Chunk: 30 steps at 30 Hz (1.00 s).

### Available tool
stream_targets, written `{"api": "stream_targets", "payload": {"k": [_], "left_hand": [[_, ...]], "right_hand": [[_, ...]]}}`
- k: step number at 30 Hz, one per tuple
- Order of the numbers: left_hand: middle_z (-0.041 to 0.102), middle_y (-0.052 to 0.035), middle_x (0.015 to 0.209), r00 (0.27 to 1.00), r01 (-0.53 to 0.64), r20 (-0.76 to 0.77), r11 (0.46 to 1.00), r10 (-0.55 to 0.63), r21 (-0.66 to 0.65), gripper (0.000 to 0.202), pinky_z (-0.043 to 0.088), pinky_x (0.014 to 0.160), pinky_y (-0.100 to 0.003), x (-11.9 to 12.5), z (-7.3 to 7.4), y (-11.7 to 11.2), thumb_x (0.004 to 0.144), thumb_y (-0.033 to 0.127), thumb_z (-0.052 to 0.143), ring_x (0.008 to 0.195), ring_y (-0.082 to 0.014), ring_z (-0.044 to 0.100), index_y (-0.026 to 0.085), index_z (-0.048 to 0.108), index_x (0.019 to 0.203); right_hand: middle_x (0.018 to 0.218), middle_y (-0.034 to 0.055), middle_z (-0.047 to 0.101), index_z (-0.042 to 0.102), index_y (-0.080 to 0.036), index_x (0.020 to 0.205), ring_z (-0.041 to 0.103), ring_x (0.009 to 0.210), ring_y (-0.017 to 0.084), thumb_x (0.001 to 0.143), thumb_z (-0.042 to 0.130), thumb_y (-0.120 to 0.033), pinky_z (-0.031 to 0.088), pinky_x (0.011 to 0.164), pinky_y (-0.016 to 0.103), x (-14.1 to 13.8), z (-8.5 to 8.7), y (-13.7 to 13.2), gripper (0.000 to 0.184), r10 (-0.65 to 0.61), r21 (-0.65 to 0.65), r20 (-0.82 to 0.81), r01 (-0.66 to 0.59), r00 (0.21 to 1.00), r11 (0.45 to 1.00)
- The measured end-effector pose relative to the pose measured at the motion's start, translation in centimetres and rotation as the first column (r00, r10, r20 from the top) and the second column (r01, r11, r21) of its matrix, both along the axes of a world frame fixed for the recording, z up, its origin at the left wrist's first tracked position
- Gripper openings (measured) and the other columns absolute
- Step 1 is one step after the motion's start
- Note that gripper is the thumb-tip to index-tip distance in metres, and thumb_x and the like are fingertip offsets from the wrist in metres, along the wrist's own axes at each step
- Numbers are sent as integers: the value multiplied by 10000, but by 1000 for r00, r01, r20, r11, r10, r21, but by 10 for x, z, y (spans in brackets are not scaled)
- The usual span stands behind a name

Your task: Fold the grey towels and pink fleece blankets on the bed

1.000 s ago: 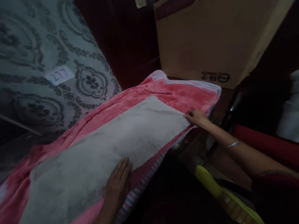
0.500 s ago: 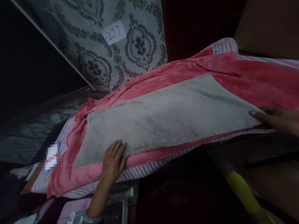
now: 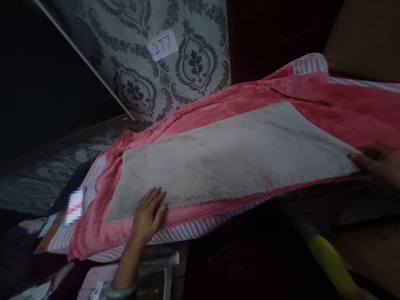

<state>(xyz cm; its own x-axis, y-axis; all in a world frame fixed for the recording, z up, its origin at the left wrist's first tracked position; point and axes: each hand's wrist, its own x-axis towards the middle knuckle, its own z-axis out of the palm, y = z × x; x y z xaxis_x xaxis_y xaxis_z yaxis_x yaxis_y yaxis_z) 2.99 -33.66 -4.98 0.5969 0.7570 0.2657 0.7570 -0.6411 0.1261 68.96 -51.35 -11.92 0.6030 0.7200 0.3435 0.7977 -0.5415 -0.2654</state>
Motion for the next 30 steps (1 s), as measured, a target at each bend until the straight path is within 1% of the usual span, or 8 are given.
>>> {"api": "stream_targets", "payload": {"k": [4, 8, 12, 18, 20, 24, 26, 30], "left_hand": [[484, -85, 1564, 990, 134, -39, 987, -138, -92, 479, 304, 1217, -548, 49, 23, 7, 1023, 373, 374, 1487, -251, 381, 250, 525, 1460], [417, -88, 1610, 934, 316, -112, 931, -339, -184, 492, 314, 1216, -521, 120, 40, 16, 1011, 400, 419, 1501, -262, 348, 247, 515, 1469], [494, -95, 1540, 873, 431, -163, 883, -460, -184, 435, 389, 1151, -480, 167, 37, 36, 986, 382, 472, 1411, -276, 444, 244, 594, 1380], [498, -131, 1523, 968, 166, -182, 985, -170, -41, 441, 389, 1113, -523, 173, 24, 77, 972, 357, 485, 1377, -319, 445, 216, 592, 1376], [450, -147, 1562, 970, 172, -171, 985, -172, -16, 477, 375, 1127, -536, 174, 24, 80, 959, 395, 519, 1401, -341, 419, 210, 586, 1394], [360, -48, 1644, 898, 366, -208, 921, -387, -134, 531, 230, 1216, -596, 189, 21, 85, 987, 481, 462, 1510, -322, 287, 320, 484, 1492], [310, -37, 1669, 915, 308, -221, 938, -338, -160, 556, 177, 1223, -635, 196, 20, 96, 1007, 485, 405, 1539, -325, 227, 321, 415, 1538], [291, -136, 1666, 982, -48, -189, 995, 30, -91, 618, 228, 1185, -676, 207, 22, 118, 1000, 480, 407, 1526, -403, 236, 220, 391, 1560]], "right_hand": [[1103, 260, 687, 683, -174, 1184, 642, 929, 380, 880, 247, -798, 503, 667, 509, -71, 46, 26, 820, 88, 80, 126, -98, 988, 992], [1303, 160, 626, 634, -204, 1294, 576, 1192, 298, 992, 316, -557, 473, 1015, 479, -169, 67, 81, 564, 639, 117, 144, -654, 756, 747], [1346, 133, 592, 641, -264, 1348, 539, 1187, 298, 988, 368, -380, 460, 967, 475, -213, 63, 127, 466, 788, -93, 61, -783, 612, 615], [1323, 170, 600, 616, -220, 1391, 515, 1146, 352, 967, 362, -360, 448, 897, 504, -186, 57, 151, 514, 591, -151, 115, -574, 798, 805], [1392, 165, 563, 598, -230, 1411, 497, 1205, 355, 974, 380, -397, 437, 932, 501, -187, 55, 151, 516, 622, -133, 129, -608, 773, 783], [1507, 92, 503, 566, -301, 1442, 450, 1328, 314, 1008, 344, -428, 387, 1050, 505, -190, 52, 159, 504, 766, -179, 75, -747, 639, 640], [1537, 93, 478, 538, -291, 1470, 436, 1357, 321, 1009, 323, -400, 374, 1069, 536, -182, 54, 169, 520, 701, -215, 44, -678, 712, 703], [1571, 161, 419, 503, -243, 1503, 413, 1383, 383, 992, 359, -419, 377, 1052, 605, -173, 60, 185, 559, 487, -238, 44, -464, 872, 853]]}}
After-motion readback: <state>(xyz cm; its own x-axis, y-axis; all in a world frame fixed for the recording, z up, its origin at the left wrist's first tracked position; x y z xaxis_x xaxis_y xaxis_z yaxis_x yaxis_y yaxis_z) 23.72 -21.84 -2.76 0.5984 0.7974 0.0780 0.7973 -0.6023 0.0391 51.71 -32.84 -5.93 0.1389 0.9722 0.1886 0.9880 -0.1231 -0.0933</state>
